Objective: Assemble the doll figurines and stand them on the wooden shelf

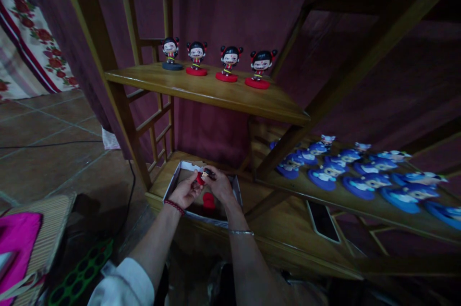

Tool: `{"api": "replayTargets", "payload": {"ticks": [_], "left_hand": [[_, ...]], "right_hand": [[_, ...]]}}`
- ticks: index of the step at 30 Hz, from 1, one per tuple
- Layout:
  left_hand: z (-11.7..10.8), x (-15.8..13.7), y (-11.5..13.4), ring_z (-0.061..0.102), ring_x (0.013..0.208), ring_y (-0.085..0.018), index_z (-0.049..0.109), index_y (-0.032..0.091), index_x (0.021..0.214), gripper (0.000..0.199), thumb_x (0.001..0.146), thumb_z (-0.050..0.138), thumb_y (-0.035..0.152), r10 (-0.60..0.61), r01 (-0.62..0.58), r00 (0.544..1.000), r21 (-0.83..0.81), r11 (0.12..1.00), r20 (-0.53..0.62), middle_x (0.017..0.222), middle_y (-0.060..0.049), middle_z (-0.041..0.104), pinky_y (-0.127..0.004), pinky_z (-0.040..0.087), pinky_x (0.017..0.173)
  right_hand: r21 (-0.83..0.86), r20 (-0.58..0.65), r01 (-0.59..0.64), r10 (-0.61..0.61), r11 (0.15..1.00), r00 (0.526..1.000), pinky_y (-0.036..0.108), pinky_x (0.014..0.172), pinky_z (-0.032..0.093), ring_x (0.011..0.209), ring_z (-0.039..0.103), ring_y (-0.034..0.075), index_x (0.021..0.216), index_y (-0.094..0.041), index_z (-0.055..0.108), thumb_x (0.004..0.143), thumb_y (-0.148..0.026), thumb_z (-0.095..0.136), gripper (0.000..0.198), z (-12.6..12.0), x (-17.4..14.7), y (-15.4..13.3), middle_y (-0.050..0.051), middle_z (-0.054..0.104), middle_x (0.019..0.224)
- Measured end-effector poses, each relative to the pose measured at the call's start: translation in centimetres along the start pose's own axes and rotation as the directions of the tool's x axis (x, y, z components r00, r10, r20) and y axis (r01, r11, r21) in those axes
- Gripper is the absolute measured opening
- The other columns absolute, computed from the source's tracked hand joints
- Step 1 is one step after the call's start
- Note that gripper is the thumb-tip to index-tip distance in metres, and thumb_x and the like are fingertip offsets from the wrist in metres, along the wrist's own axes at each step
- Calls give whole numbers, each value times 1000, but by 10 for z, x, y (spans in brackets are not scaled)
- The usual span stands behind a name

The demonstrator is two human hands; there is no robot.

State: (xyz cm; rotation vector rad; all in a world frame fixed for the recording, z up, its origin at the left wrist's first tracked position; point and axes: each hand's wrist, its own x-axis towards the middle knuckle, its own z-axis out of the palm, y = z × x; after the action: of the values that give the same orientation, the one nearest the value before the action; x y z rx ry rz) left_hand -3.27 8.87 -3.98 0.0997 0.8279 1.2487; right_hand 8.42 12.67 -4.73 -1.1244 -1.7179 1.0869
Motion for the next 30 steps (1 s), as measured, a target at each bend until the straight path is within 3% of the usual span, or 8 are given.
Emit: {"api": "replayTargets", "payload": {"ticks": [20,30], "left_hand": [[-1,2,-2,51,43,-6,54,12,71,21,74,56,33,-43,39,998,77,996,52,53,-2,57,-14,38,39],[-1,4,-4,51,43,-6,54,12,71,18,73,58,29,-19,17,997,28,999,74,52,0,56,-14,39,40]], "right_hand": [[-46,14,14,-13,999,1000,28,75,46,79,57,14,93,-23,56,66,-21,52,28,-5,-2,-5,-2,61,87],[-101,5,40,-40,994,999,27,75,45,78,57,13,92,-22,56,67,-21,50,25,-4,-4,-11,-1,62,88]]}}
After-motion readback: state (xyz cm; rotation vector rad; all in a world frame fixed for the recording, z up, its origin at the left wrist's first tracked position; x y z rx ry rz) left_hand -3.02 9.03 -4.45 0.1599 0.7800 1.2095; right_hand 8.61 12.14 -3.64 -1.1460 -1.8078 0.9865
